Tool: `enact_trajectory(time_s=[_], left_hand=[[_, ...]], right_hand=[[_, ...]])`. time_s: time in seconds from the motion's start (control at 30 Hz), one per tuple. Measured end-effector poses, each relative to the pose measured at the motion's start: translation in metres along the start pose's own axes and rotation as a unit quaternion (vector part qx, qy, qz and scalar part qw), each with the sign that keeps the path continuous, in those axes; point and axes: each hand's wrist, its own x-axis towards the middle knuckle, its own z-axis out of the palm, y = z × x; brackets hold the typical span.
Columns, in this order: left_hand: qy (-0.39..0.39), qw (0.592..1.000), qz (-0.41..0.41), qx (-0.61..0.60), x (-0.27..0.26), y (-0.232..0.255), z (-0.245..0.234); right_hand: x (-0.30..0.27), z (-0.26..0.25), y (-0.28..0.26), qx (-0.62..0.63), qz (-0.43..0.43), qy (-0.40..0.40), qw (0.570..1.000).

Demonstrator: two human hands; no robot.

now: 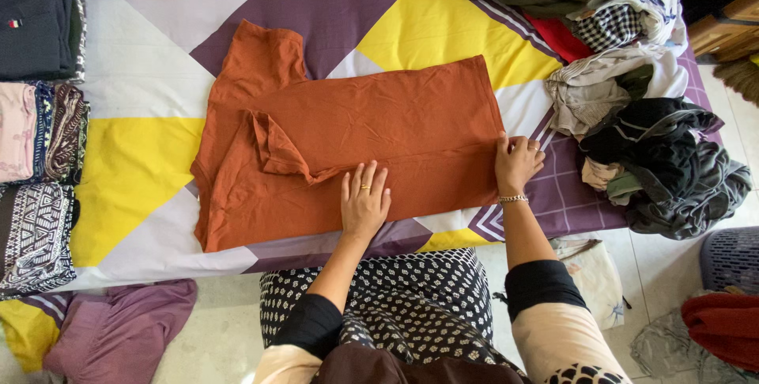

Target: The person folds an orange long-sleeved shirt on a bed. They smooth the fabric, fold the sleeves and sides inward, then fold the shirt into a compact rectangle and place it on a stack of folded clothes.

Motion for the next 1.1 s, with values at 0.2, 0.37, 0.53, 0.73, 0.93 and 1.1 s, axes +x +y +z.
enact_trajectory(time_s=[0.2, 0.37, 0.53, 0.73, 0.93, 1.1], left_hand=[[-0.026, 0.999, 0.014, -0.021, 0.015, 0.013, -0.006], [-0.057, 0.998, 0.001, -0.011, 0.016, 0.013, -0.004], [-0.065, 0.998, -0.002, 0.004, 0.013, 0.012, 0.0], [-0.056, 0.998, 0.009, 0.012, 0.012, 0.011, 0.004], [-0.052, 0.999, 0.007, 0.011, 0.01, 0.011, 0.003], [-0.056, 0.998, 0.008, 0.02, 0.013, 0.01, 0.006]], right_hand=[[0.008, 0.029, -0.017, -0.028, 0.05, -0.016, 0.998], [0.014, 0.063, 0.007, -0.034, 0.046, 0.102, 0.993], [0.002, 0.028, -0.014, 0.065, 0.06, 0.022, 0.996], [-0.11, -0.004, -0.04, 0.006, -0.244, -0.074, 0.967], [-0.063, -0.023, 0.017, -0.11, -0.218, -0.035, 0.969], [-0.068, -0.05, 0.047, 0.06, 0.022, 0.008, 0.998]])
